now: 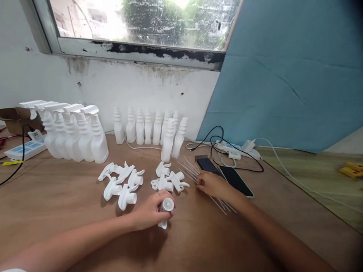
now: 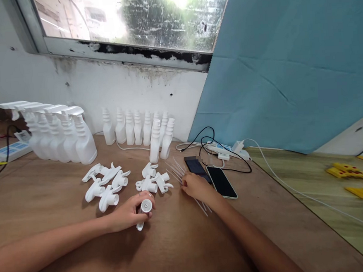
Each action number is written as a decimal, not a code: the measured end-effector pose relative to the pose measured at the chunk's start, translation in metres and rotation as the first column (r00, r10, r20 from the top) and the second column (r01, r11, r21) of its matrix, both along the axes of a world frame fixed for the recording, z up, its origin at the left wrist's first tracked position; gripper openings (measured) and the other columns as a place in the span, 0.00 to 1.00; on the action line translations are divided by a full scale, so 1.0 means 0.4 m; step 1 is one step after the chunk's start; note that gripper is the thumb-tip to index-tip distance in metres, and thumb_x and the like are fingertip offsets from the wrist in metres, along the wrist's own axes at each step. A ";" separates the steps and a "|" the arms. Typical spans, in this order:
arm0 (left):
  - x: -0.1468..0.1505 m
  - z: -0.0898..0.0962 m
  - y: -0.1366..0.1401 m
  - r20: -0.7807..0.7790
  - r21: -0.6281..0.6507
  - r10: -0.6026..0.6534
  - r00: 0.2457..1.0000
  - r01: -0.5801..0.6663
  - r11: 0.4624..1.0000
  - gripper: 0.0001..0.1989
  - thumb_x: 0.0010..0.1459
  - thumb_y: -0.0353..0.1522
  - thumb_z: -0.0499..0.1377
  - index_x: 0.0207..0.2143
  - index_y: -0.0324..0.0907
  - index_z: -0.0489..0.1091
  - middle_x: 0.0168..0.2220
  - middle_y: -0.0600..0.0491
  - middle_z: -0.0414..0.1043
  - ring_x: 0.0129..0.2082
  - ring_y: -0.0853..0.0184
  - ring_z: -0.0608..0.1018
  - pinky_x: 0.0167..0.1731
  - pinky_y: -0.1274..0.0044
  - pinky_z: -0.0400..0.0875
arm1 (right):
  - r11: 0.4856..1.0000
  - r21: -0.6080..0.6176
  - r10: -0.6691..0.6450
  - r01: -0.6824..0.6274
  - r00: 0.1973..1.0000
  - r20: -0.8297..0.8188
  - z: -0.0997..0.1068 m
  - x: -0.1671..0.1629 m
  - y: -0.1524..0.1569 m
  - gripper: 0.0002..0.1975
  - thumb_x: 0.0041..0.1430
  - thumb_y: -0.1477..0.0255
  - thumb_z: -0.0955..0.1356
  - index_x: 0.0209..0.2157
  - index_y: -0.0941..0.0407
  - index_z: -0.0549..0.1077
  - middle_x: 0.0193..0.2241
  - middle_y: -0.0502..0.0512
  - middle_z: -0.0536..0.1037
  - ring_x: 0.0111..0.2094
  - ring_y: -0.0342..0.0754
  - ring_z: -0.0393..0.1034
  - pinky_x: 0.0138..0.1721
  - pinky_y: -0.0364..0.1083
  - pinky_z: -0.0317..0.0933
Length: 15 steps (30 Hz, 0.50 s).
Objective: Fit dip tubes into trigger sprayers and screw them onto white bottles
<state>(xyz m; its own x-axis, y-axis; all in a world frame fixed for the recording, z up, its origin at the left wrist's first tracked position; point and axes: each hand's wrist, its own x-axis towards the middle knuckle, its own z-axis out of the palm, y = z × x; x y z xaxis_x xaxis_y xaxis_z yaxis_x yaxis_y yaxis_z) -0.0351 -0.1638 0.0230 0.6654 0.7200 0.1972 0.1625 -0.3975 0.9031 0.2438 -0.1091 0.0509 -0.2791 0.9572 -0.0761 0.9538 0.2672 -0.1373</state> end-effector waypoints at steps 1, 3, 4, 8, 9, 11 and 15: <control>0.000 -0.001 0.000 -0.001 0.002 0.000 1.000 0.000 1.000 0.06 0.51 0.27 0.59 0.34 0.40 0.69 0.39 0.53 0.67 0.41 0.65 0.69 0.46 0.77 0.62 | 1.000 0.001 -0.023 0.023 1.000 0.009 0.003 -0.001 -0.002 0.04 0.55 0.74 0.67 0.29 0.58 0.74 0.36 0.58 0.75 0.38 0.49 0.72 0.38 0.43 0.58; -0.001 -0.003 0.000 -0.005 0.001 0.004 1.000 -0.004 1.000 0.06 0.50 0.27 0.59 0.34 0.40 0.69 0.39 0.53 0.67 0.41 0.65 0.69 0.45 0.77 0.62 | 0.998 -0.006 -0.068 0.069 0.997 0.023 0.009 -0.006 -0.006 0.03 0.55 0.75 0.67 0.29 0.58 0.74 0.37 0.59 0.76 0.39 0.51 0.73 0.38 0.44 0.58; -0.001 -0.003 -0.001 -0.008 -0.001 0.007 1.000 -0.007 1.000 0.06 0.50 0.27 0.59 0.34 0.40 0.69 0.39 0.53 0.67 0.41 0.65 0.69 0.45 0.76 0.62 | 0.996 -0.015 -0.093 0.093 0.995 0.028 0.010 -0.008 -0.008 0.03 0.54 0.75 0.67 0.28 0.58 0.74 0.37 0.60 0.77 0.39 0.52 0.74 0.38 0.44 0.58; -0.002 0.003 -0.006 -0.016 -0.006 0.019 1.000 -0.019 1.000 0.06 0.51 0.27 0.59 0.34 0.40 0.69 0.39 0.53 0.67 0.41 0.65 0.69 0.45 0.76 0.62 | 0.979 -0.054 -0.197 0.197 0.980 0.013 0.007 -0.018 -0.013 0.03 0.48 0.79 0.68 0.23 0.60 0.73 0.33 0.65 0.78 0.36 0.57 0.75 0.33 0.45 0.58; -0.002 0.006 -0.007 -0.019 -0.008 0.021 1.000 -0.021 1.000 0.06 0.51 0.27 0.59 0.34 0.40 0.69 0.39 0.53 0.67 0.41 0.65 0.69 0.45 0.76 0.62 | 0.974 -0.062 -0.217 0.216 0.976 -0.009 0.008 -0.020 -0.013 0.03 0.46 0.80 0.68 0.21 0.60 0.72 0.30 0.65 0.78 0.35 0.57 0.75 0.32 0.45 0.58; -0.003 0.009 -0.009 -0.024 -0.006 0.026 0.999 -0.026 1.000 0.06 0.51 0.27 0.59 0.34 0.40 0.69 0.39 0.53 0.67 0.41 0.65 0.69 0.44 0.77 0.63 | 0.968 -0.074 -0.244 0.239 0.966 -0.081 0.015 -0.027 -0.014 0.04 0.45 0.80 0.68 0.19 0.60 0.69 0.25 0.63 0.77 0.30 0.55 0.75 0.29 0.44 0.57; -0.002 0.009 -0.007 -0.016 -0.001 0.025 1.000 -0.025 1.000 0.06 0.50 0.27 0.59 0.34 0.40 0.69 0.38 0.53 0.67 0.40 0.66 0.70 0.44 0.77 0.63 | 0.973 -0.085 -0.230 0.213 0.913 -0.336 0.055 -0.055 -0.029 0.04 0.53 0.74 0.63 0.26 0.58 0.65 0.19 0.54 0.74 0.19 0.46 0.71 0.22 0.41 0.57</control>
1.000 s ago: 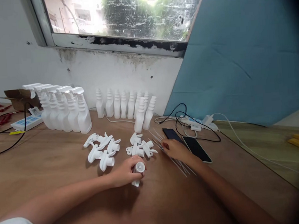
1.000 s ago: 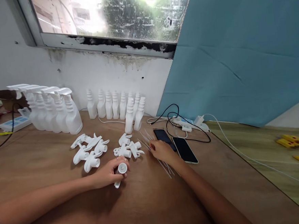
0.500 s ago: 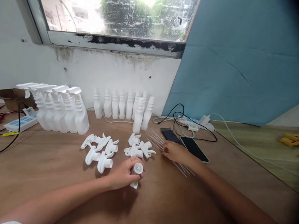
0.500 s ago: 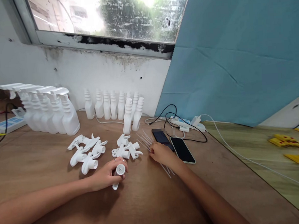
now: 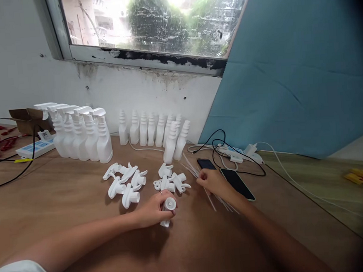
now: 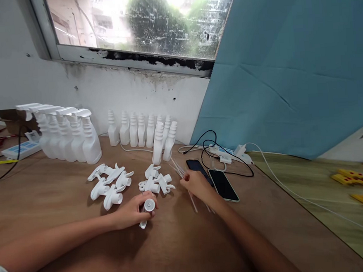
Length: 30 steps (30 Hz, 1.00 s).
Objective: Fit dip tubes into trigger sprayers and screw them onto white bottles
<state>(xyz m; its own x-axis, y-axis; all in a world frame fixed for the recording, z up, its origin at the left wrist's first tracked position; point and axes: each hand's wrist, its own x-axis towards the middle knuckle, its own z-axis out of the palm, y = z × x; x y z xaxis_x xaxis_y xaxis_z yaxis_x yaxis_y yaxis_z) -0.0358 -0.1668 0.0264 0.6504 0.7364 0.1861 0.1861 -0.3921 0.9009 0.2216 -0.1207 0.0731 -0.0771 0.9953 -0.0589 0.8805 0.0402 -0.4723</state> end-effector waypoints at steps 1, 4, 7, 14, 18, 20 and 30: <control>0.000 -0.002 0.001 0.004 -0.002 -0.003 1.000 0.003 1.000 0.06 0.50 0.27 0.59 0.34 0.40 0.69 0.38 0.53 0.67 0.40 0.66 0.70 0.44 0.77 0.63 | 1.000 0.009 0.017 -0.017 0.998 -0.064 0.013 -0.010 -0.009 0.04 0.56 0.73 0.61 0.28 0.57 0.63 0.20 0.53 0.75 0.19 0.45 0.71 0.21 0.41 0.58; 0.002 -0.010 0.004 0.019 -0.001 -0.008 1.000 0.008 1.000 0.06 0.50 0.26 0.59 0.33 0.39 0.69 0.38 0.53 0.67 0.40 0.66 0.69 0.44 0.78 0.63 | 0.986 0.094 0.163 -0.136 0.900 -0.405 0.046 -0.047 -0.051 0.05 0.60 0.69 0.60 0.34 0.54 0.57 0.27 0.50 0.75 0.21 0.43 0.72 0.23 0.41 0.63; 0.003 -0.014 0.005 0.014 0.003 0.000 1.000 0.000 1.000 0.06 0.50 0.27 0.59 0.33 0.39 0.69 0.37 0.54 0.66 0.39 0.67 0.69 0.42 0.78 0.63 | 0.904 0.332 0.426 -0.268 0.514 -0.744 0.063 -0.081 -0.101 0.10 0.60 0.69 0.66 0.36 0.53 0.57 0.30 0.49 0.74 0.24 0.42 0.72 0.28 0.44 0.68; 0.002 -0.007 0.003 -0.014 0.000 0.004 1.000 -0.004 1.000 0.06 0.49 0.28 0.59 0.33 0.39 0.69 0.37 0.54 0.65 0.38 0.67 0.68 0.42 0.78 0.62 | 0.777 0.493 0.624 -0.392 0.372 -0.687 0.051 -0.107 -0.147 0.04 0.66 0.77 0.62 0.38 0.54 0.62 0.36 0.52 0.72 0.33 0.41 0.72 0.37 0.46 0.67; 0.001 -0.008 0.003 0.001 0.003 -0.003 1.000 0.003 1.000 0.05 0.50 0.28 0.60 0.33 0.39 0.68 0.37 0.53 0.65 0.39 0.67 0.69 0.43 0.78 0.62 | 0.760 0.518 0.648 -0.392 0.409 -0.642 0.036 -0.103 -0.136 0.05 0.67 0.78 0.61 0.39 0.53 0.63 0.37 0.52 0.71 0.34 0.42 0.71 0.38 0.47 0.66; 0.001 -0.008 0.004 0.000 0.000 -0.001 1.000 0.001 1.000 0.06 0.50 0.27 0.60 0.33 0.39 0.69 0.37 0.54 0.65 0.39 0.67 0.69 0.43 0.78 0.62 | 0.755 0.523 0.655 -0.395 0.423 -0.626 0.031 -0.101 -0.133 0.05 0.66 0.78 0.61 0.39 0.53 0.63 0.37 0.52 0.71 0.34 0.42 0.71 0.38 0.47 0.67; 0.005 -0.026 0.013 0.019 0.053 -0.003 1.000 0.002 0.999 0.06 0.52 0.29 0.60 0.34 0.39 0.68 0.38 0.53 0.66 0.39 0.66 0.70 0.42 0.78 0.63 | 0.559 0.656 0.807 -0.508 0.514 -0.290 0.055 -0.108 -0.165 0.09 0.61 0.83 0.61 0.38 0.55 0.67 0.34 0.55 0.74 0.37 0.45 0.71 0.39 0.45 0.66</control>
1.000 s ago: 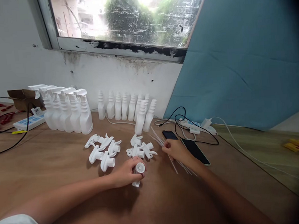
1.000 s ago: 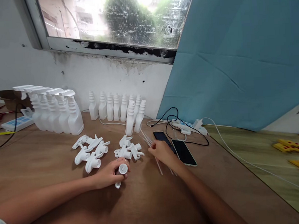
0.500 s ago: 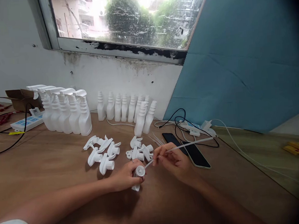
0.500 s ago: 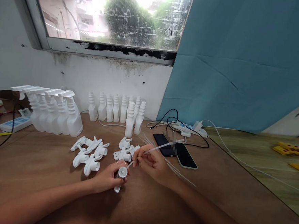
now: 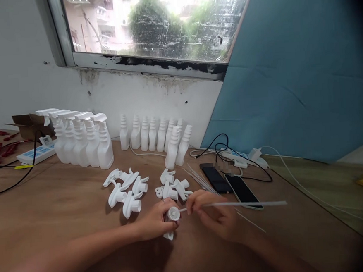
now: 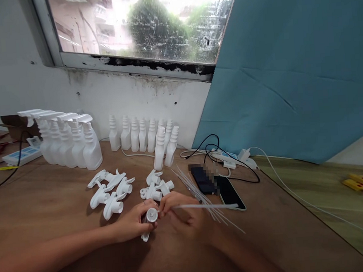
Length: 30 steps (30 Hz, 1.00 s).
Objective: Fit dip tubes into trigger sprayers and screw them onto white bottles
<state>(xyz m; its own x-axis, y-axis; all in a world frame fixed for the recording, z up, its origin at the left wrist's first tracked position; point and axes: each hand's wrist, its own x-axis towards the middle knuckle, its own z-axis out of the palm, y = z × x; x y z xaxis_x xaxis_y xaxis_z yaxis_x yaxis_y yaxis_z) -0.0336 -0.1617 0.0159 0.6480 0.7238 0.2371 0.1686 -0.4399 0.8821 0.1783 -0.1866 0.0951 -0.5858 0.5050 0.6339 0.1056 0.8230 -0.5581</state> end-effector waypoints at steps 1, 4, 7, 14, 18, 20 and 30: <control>0.000 -0.002 0.001 0.007 0.009 -0.002 1.000 0.002 1.000 0.06 0.52 0.29 0.60 0.34 0.39 0.68 0.37 0.53 0.66 0.39 0.66 0.70 0.42 0.78 0.63 | 1.000 0.013 0.004 -0.004 1.000 0.023 0.003 -0.003 -0.004 0.10 0.61 0.83 0.61 0.38 0.55 0.67 0.34 0.55 0.74 0.37 0.45 0.71 0.39 0.45 0.66; 0.000 0.000 0.000 -0.002 0.018 0.003 1.000 -0.003 1.000 0.04 0.53 0.30 0.59 0.33 0.40 0.68 0.37 0.53 0.66 0.39 0.66 0.70 0.42 0.77 0.63 | 0.999 0.038 0.020 -0.020 1.000 0.017 0.002 -0.011 -0.014 0.09 0.60 0.83 0.61 0.38 0.56 0.68 0.33 0.55 0.74 0.36 0.44 0.71 0.38 0.43 0.66; 0.000 0.012 -0.003 -0.021 0.006 0.003 1.000 -0.003 1.000 0.05 0.53 0.30 0.59 0.34 0.40 0.68 0.39 0.52 0.67 0.41 0.65 0.70 0.44 0.76 0.63 | 0.999 0.041 0.025 -0.025 1.000 -0.002 -0.003 -0.014 -0.017 0.09 0.60 0.82 0.61 0.38 0.56 0.68 0.32 0.55 0.74 0.35 0.44 0.70 0.37 0.44 0.65; 0.000 0.015 -0.004 -0.054 -0.015 -0.001 0.999 0.000 1.000 0.06 0.52 0.29 0.59 0.35 0.40 0.69 0.40 0.52 0.68 0.41 0.65 0.70 0.45 0.76 0.64 | 0.999 -0.032 -0.015 0.015 1.000 -0.012 -0.018 -0.002 -0.010 0.08 0.61 0.79 0.60 0.37 0.54 0.68 0.30 0.54 0.71 0.33 0.46 0.68 0.36 0.46 0.64; 0.000 0.014 -0.005 -0.053 -0.015 0.006 0.999 -0.007 1.000 0.05 0.51 0.27 0.58 0.34 0.40 0.68 0.39 0.53 0.68 0.41 0.65 0.70 0.45 0.77 0.63 | 0.998 -0.030 -0.056 0.055 0.998 -0.007 -0.017 0.006 -0.005 0.08 0.62 0.78 0.60 0.36 0.54 0.68 0.29 0.53 0.70 0.32 0.46 0.67 0.36 0.46 0.63; -0.001 0.017 -0.006 -0.061 -0.018 0.011 0.998 -0.012 1.000 0.06 0.51 0.27 0.58 0.34 0.40 0.68 0.39 0.53 0.67 0.41 0.65 0.70 0.45 0.76 0.63 | 0.996 -0.035 -0.079 0.080 0.996 0.029 -0.010 0.007 -0.005 0.07 0.63 0.78 0.60 0.36 0.54 0.68 0.29 0.53 0.70 0.33 0.45 0.67 0.36 0.46 0.63; 0.004 0.027 -0.009 -0.088 0.017 0.029 0.996 -0.027 0.999 0.04 0.54 0.31 0.57 0.32 0.39 0.67 0.37 0.53 0.66 0.39 0.65 0.69 0.41 0.77 0.63 | 0.989 -0.081 -0.119 0.127 0.988 0.097 -0.043 -0.020 0.012 0.05 0.62 0.76 0.65 0.37 0.56 0.73 0.35 0.55 0.76 0.38 0.46 0.71 0.42 0.46 0.66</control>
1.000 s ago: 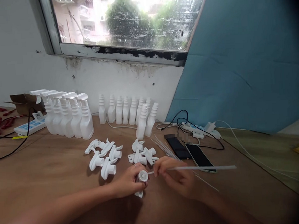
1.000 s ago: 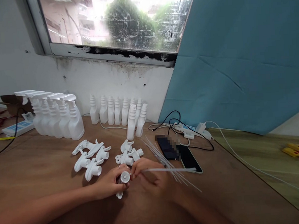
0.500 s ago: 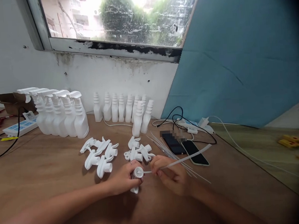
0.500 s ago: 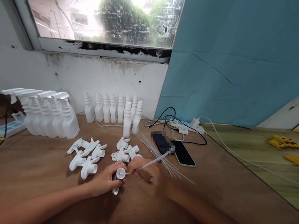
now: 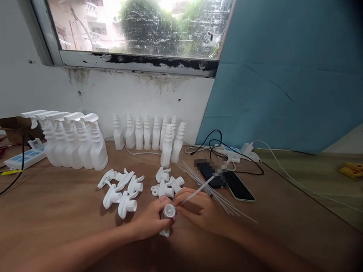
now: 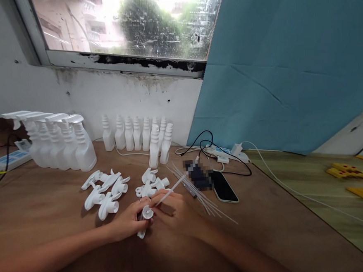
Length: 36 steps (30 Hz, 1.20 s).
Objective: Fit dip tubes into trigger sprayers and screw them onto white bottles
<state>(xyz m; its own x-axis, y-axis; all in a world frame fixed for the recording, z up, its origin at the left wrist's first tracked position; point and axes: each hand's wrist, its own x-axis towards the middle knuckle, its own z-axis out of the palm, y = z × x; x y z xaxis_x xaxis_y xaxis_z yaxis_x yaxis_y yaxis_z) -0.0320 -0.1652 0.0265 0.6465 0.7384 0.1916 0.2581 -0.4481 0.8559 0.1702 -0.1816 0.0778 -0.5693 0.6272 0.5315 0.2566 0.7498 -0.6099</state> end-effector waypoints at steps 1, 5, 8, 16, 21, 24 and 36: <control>0.000 0.000 0.001 -0.006 0.002 0.002 1.000 -0.002 1.000 0.04 0.54 0.31 0.57 0.32 0.39 0.67 0.36 0.53 0.65 0.38 0.66 0.68 0.41 0.77 0.63 | 1.000 -0.013 -0.020 0.021 1.000 0.010 -0.005 -0.002 0.003 0.04 0.62 0.75 0.66 0.37 0.56 0.74 0.35 0.55 0.76 0.38 0.46 0.71 0.42 0.46 0.66; 0.001 0.003 0.003 -0.002 -0.022 -0.008 1.000 0.008 1.000 0.05 0.55 0.33 0.56 0.32 0.39 0.66 0.35 0.53 0.64 0.37 0.66 0.68 0.40 0.77 0.63 | 0.998 -0.034 -0.054 0.054 0.998 0.014 -0.017 -0.007 0.011 0.05 0.62 0.73 0.67 0.35 0.56 0.76 0.34 0.54 0.76 0.36 0.45 0.72 0.40 0.45 0.67; 0.003 0.001 0.002 0.020 -0.032 -0.013 1.000 0.014 0.999 0.07 0.56 0.34 0.55 0.33 0.39 0.66 0.37 0.52 0.64 0.39 0.65 0.68 0.42 0.76 0.63 | 0.998 -0.060 -0.034 0.035 0.999 0.013 -0.019 -0.012 0.013 0.07 0.63 0.74 0.65 0.33 0.55 0.76 0.33 0.54 0.77 0.35 0.45 0.73 0.39 0.45 0.67; 0.007 -0.020 0.003 0.045 -0.012 -0.013 0.999 0.014 1.000 0.08 0.57 0.36 0.56 0.32 0.39 0.67 0.36 0.51 0.65 0.39 0.64 0.68 0.43 0.75 0.64 | 0.996 -0.086 -0.035 0.039 0.998 0.048 -0.047 -0.023 0.001 0.10 0.66 0.74 0.61 0.33 0.53 0.72 0.32 0.53 0.75 0.34 0.47 0.70 0.36 0.47 0.65; 0.007 -0.029 0.008 0.039 -0.006 -0.020 0.999 0.020 1.000 0.05 0.56 0.32 0.55 0.34 0.40 0.67 0.38 0.52 0.66 0.40 0.65 0.68 0.45 0.75 0.63 | 0.997 -0.054 -0.047 0.049 0.998 0.032 -0.061 -0.029 -0.001 0.10 0.66 0.73 0.62 0.33 0.54 0.73 0.32 0.52 0.74 0.34 0.45 0.69 0.37 0.44 0.64; 0.009 -0.023 0.008 0.028 -0.021 -0.021 0.999 0.022 1.000 0.05 0.55 0.32 0.55 0.34 0.40 0.66 0.38 0.52 0.66 0.40 0.64 0.68 0.45 0.75 0.63 | 0.995 -0.071 -0.073 0.073 0.997 0.009 -0.073 -0.032 -0.002 0.10 0.66 0.73 0.62 0.33 0.54 0.73 0.32 0.52 0.74 0.35 0.44 0.70 0.39 0.44 0.64; 0.007 -0.021 0.003 0.066 -0.032 -0.007 0.998 0.010 0.999 0.03 0.54 0.30 0.55 0.32 0.39 0.65 0.37 0.52 0.65 0.40 0.65 0.69 0.44 0.75 0.63 | 0.990 -0.017 -0.138 0.138 0.990 0.004 -0.078 -0.045 0.004 0.11 0.65 0.74 0.62 0.28 0.55 0.69 0.27 0.51 0.70 0.30 0.45 0.65 0.32 0.45 0.59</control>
<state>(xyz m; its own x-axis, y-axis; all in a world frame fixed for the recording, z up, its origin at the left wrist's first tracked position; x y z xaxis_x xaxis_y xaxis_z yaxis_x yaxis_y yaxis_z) -0.0293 -0.1641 0.0179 0.6395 0.7395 0.2102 0.1966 -0.4216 0.8852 0.1521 -0.1802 0.0466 -0.4780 0.7091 0.5183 0.3585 0.6962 -0.6219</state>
